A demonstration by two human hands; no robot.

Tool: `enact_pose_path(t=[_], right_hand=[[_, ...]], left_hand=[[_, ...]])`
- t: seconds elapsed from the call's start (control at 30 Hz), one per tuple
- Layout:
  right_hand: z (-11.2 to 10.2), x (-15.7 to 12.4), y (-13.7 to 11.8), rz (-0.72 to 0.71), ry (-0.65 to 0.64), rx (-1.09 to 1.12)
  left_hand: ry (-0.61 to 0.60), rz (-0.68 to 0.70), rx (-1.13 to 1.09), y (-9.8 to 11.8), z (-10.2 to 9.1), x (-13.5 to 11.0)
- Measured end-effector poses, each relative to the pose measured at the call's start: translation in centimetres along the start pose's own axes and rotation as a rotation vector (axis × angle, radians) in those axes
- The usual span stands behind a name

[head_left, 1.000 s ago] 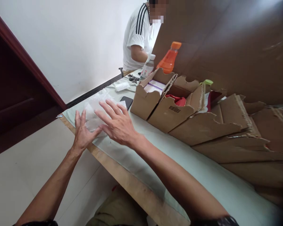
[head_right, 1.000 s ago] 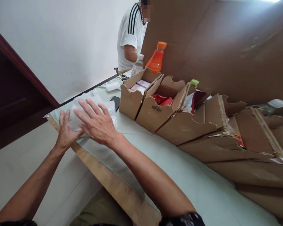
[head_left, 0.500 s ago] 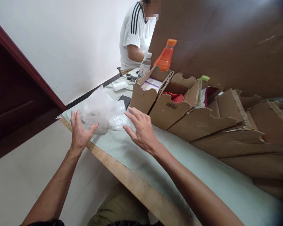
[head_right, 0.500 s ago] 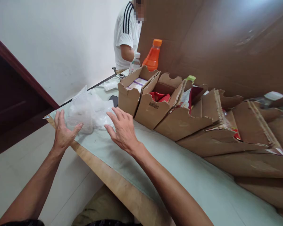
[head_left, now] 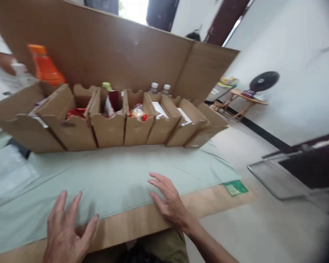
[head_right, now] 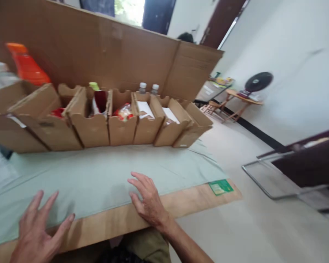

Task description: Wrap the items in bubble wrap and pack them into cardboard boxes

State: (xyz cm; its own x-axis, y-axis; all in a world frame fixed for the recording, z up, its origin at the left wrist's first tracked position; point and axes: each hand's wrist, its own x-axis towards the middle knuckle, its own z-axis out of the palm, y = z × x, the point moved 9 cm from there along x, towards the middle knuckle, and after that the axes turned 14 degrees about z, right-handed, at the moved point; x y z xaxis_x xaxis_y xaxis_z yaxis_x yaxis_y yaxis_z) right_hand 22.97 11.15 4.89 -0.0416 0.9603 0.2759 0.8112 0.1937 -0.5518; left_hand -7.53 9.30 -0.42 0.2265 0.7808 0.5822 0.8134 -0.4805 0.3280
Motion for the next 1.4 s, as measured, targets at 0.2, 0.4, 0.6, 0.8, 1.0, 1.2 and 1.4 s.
enact_pose_path(t=[0.2, 0.4, 0.6, 0.8, 1.0, 1.2, 1.4], right_hand=[[-15.9, 4.0, 10.5, 0.123, 0.370, -0.277], [-24.7, 13.7, 19.4, 0.309, 0.322, -0.614], [-25.1, 13.6, 18.1, 0.166, 0.179, -0.776], [-21.6, 9.8, 12.0, 0.145, -0.161, -0.709], [-15.1, 13.3, 3.3, 0.169, -0.259, -0.806], [-14.3, 12.3, -6.6, -0.045, -0.232, -0.147], [-24.7, 2.9, 3.6, 0.069, 0.630, 0.260]], left_hand=[[-0.144, 0.174, -0.019, 3.7, 7.3, 4.6], [-0.155, 0.167, 0.024, 4.2, 9.8, 4.6], [-0.087, 0.210, 0.036, 4.6, 8.7, 4.3], [-0.086, 0.181, 0.013, 5.5, 8.7, 5.1], [-0.015, 0.149, -0.104, 6.6, 7.4, 5.5], [-0.034, 0.094, -0.201, 9.0, 5.2, 6.0], [-0.145, 0.013, -0.319, 10.5, 5.8, 7.5]])
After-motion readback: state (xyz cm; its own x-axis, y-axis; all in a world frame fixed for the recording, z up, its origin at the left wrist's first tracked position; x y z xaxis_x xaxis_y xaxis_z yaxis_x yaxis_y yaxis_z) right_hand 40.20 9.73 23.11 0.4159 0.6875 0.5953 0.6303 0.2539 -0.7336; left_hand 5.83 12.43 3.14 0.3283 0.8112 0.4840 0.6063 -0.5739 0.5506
